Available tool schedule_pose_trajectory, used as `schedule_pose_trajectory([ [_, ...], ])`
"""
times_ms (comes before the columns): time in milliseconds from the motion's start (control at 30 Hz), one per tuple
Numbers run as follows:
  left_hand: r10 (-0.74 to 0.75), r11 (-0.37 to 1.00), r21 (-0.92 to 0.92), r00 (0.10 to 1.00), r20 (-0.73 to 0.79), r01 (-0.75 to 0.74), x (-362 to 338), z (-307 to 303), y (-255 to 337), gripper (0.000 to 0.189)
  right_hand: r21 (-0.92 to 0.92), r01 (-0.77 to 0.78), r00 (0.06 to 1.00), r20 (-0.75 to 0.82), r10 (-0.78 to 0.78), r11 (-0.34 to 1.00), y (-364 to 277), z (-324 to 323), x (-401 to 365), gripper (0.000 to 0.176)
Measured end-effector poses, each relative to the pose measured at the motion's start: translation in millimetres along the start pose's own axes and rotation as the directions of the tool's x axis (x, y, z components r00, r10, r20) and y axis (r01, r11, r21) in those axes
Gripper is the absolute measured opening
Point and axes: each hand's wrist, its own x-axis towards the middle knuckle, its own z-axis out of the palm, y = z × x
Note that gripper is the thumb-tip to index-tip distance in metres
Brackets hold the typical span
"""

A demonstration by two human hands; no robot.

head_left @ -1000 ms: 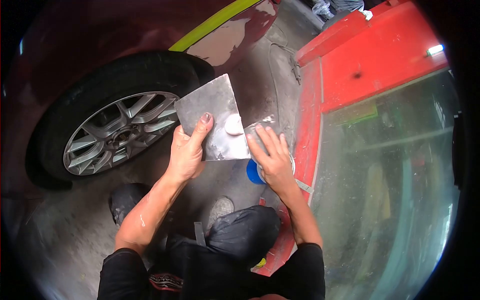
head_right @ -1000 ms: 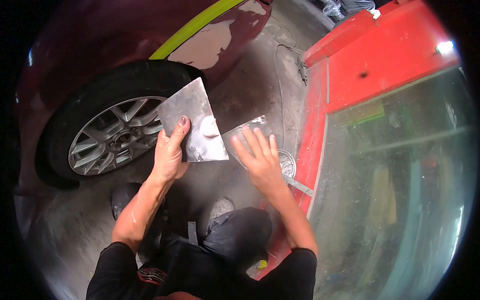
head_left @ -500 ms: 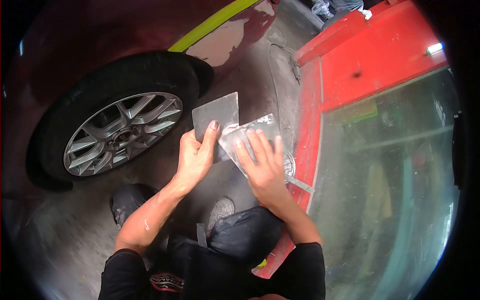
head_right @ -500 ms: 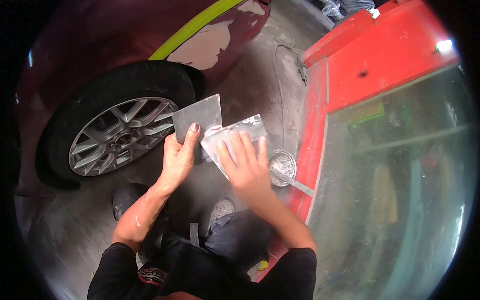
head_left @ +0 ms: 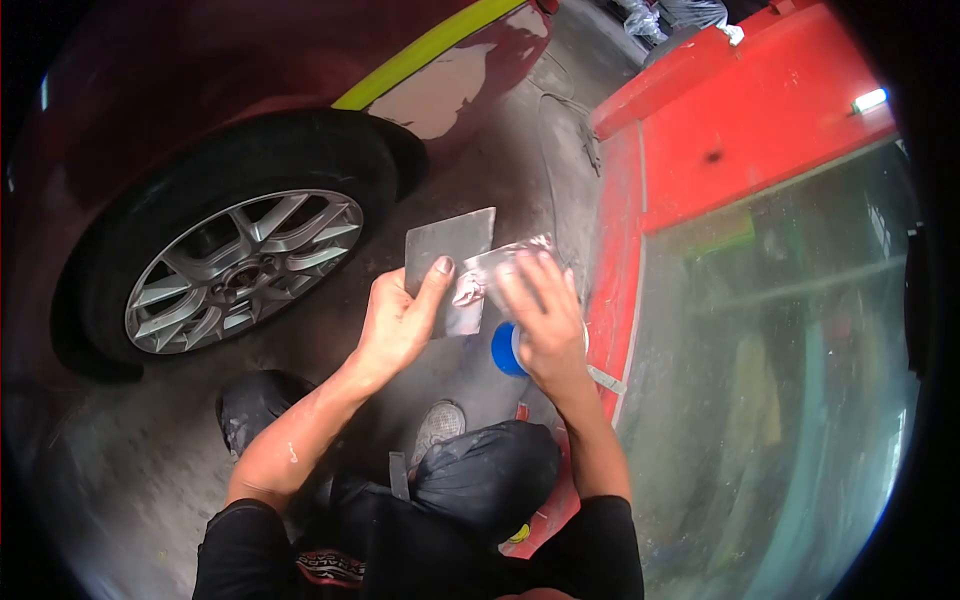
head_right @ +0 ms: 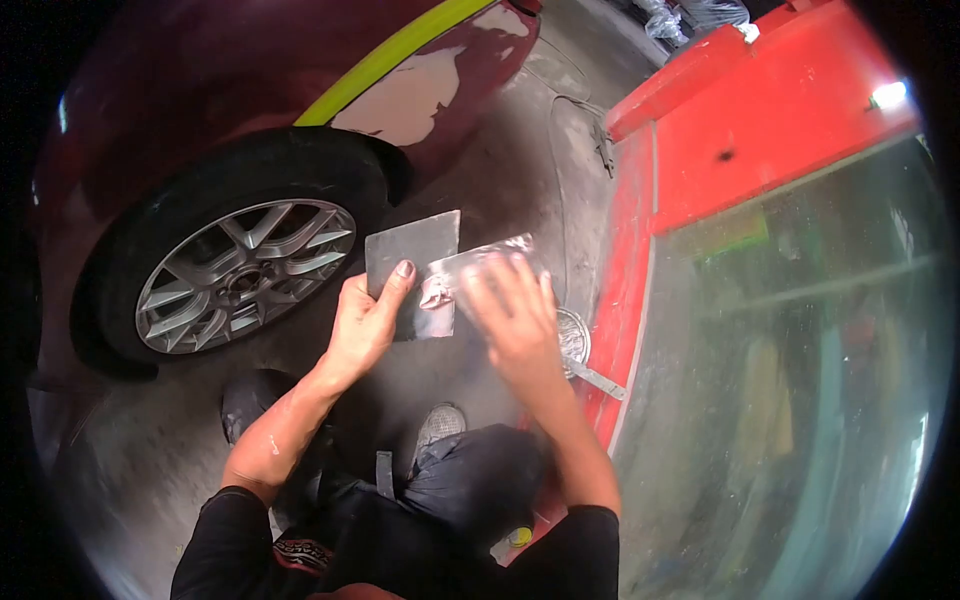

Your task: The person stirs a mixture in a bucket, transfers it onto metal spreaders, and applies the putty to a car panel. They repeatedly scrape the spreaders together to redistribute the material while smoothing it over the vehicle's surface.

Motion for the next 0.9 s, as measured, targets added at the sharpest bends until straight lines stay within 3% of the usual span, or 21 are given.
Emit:
schedule_pose_trajectory([
  [167,0.040,0.991,0.128,0.992,-0.121,-0.025,-2,1,1,0.041,0.117,0.205,0.961,0.165,-0.223,0.972,-19,13,-16,0.060],
  [267,0.022,1.000,0.009,0.983,-0.185,-0.021,5,0,-5,0.033,0.145,0.223,0.938,0.239,-0.253,0.964,-21,6,-22,0.057],
  [333,-0.039,0.999,-0.034,0.977,-0.210,0.033,9,-14,1,0.035,0.245,0.130,0.959,0.214,-0.184,0.961,-6,-9,-20,0.055],
  [367,-0.071,0.952,-0.305,0.979,-0.191,0.010,15,-13,7,0.036,0.296,0.084,0.967,0.205,-0.149,0.952,-1,-15,-17,0.055],
  [400,-0.098,0.833,-0.554,0.981,-0.167,-0.011,18,-13,10,0.038,0.375,0.097,0.990,0.058,-0.128,0.922,-2,-17,-14,0.055],
  [467,-0.152,0.775,-0.628,0.985,-0.075,0.072,14,-10,11,0.037,0.508,0.164,0.972,-0.228,-0.051,0.846,-5,-23,-5,0.054],
  [533,-0.226,0.718,-0.678,0.974,-0.016,0.155,7,10,19,0.034,0.544,0.183,0.966,-0.253,-0.047,0.819,-20,-19,5,0.063],
  [600,-0.202,0.671,-0.728,0.979,0.004,0.141,3,13,13,0.031,0.566,0.174,0.973,-0.225,-0.051,0.806,-29,-1,9,0.069],
  [633,-0.175,0.685,-0.716,0.984,0.017,0.134,4,11,10,0.030,0.548,0.114,0.990,-0.137,-0.045,0.828,-21,7,5,0.075],
  [733,-0.128,0.766,-0.634,0.992,0.019,0.111,0,5,16,0.029,0.224,-0.024,0.995,0.096,0.002,0.974,9,30,-8,0.075],
  [767,-0.116,0.798,-0.594,0.993,0.018,0.104,0,3,20,0.029,0.105,-0.003,0.989,0.151,-0.013,0.994,14,35,-10,0.075],
  [867,-0.011,0.920,-0.392,0.997,-0.076,-0.019,2,0,18,0.029,0.218,-0.091,0.996,0.028,0.086,0.972,25,26,-18,0.074],
  [900,-0.011,0.952,-0.306,0.995,-0.098,-0.019,5,-3,8,0.032,0.275,-0.083,0.985,-0.125,0.121,0.958,18,17,-12,0.071],
])
